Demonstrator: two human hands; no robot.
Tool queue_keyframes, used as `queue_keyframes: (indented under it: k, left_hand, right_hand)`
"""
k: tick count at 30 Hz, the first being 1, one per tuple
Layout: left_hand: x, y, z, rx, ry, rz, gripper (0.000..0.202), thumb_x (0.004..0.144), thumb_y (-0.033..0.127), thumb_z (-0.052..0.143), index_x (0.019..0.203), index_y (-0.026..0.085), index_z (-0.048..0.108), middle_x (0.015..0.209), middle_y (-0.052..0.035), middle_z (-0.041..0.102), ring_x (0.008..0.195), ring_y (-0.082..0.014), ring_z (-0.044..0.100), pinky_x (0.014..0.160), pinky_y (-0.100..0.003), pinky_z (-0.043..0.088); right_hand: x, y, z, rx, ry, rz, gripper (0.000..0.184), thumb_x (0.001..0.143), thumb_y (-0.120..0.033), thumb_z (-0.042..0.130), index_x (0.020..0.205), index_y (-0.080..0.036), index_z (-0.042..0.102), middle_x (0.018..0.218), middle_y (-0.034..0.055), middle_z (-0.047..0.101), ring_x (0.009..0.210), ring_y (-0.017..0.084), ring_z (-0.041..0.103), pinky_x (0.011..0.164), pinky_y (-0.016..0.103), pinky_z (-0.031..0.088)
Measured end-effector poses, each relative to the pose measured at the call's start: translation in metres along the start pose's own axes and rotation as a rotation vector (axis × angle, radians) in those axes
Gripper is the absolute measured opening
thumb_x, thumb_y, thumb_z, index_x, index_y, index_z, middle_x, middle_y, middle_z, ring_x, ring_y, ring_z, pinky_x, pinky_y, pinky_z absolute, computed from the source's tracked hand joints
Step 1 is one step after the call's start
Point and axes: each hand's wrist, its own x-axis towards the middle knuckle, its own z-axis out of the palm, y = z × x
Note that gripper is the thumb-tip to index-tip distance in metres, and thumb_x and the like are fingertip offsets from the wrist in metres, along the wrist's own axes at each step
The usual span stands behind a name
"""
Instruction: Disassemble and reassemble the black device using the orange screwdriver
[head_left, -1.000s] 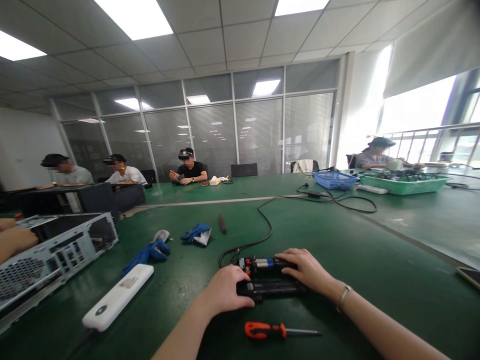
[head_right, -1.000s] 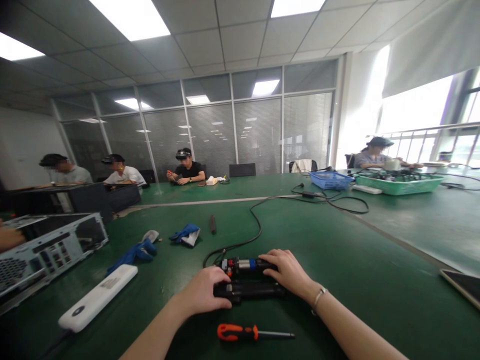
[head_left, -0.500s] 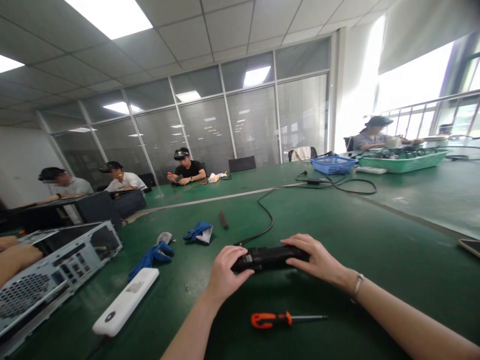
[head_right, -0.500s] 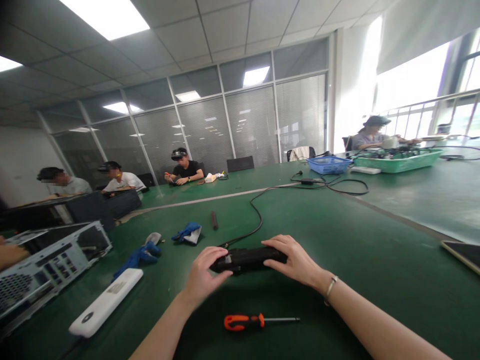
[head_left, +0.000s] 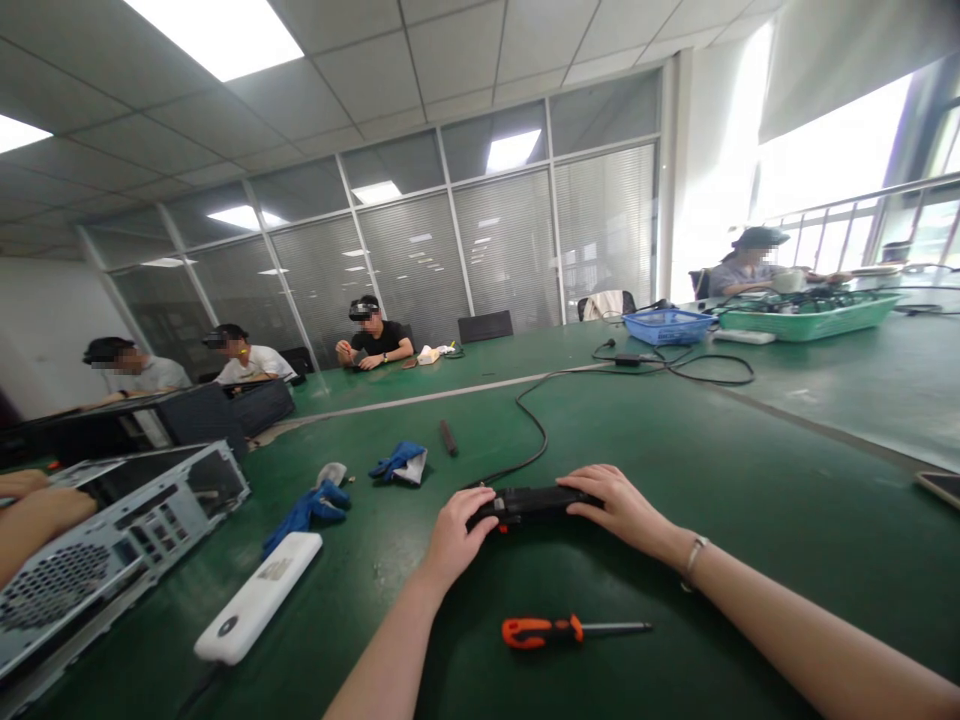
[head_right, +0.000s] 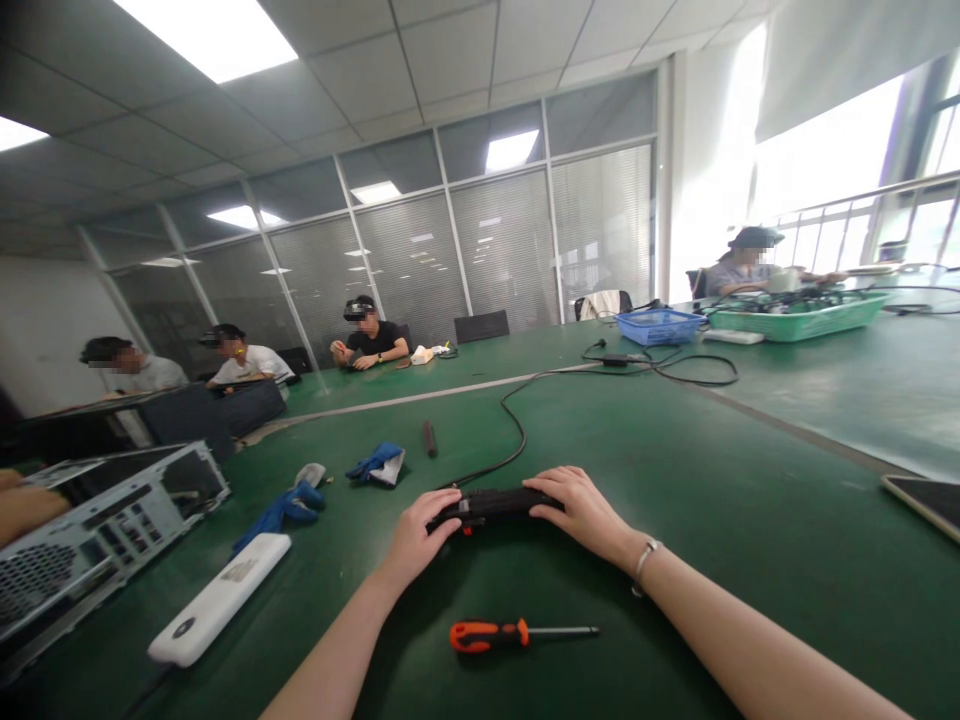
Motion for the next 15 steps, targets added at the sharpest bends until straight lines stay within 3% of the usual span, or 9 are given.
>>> queue_keyframes:
  k: [6,15]
  left_hand:
    - [-0.0017,0.0002,-0.0029,-0.010,-0.069,-0.076,0.036,0.084,0.012,0.059,0.118,0.024,0.065,0.127,-0.0028,0.063,0.121,-0.0208,0.056,0.108,-0.041,0.041]
    - [-0.0013,0.0033,-0.0032,-0.032,-0.029,-0.088,0.035,0.081,0.013,0.064,0.114,0.024,0.067,0.122,-0.0031,0.067,0.117,-0.0219,0.059,0.107,-0.042,0.042]
  right_hand:
    - [-0.0011,0.0038,0.0016,0.006,-0.041,0.017,0.042,0.089,-0.051,0.053,0.124,-0.029,0.061,0.119,0.0063,0.064,0.109,0.026,0.058,0.100,0.045,0.039]
    - [-0.0021,0.0050,0.0025,0.013,-0.042,0.031,0.040,0.089,-0.046,0.056,0.124,-0.028,0.061,0.121,0.0059,0.064,0.110,0.026,0.057,0.099,0.044,0.041]
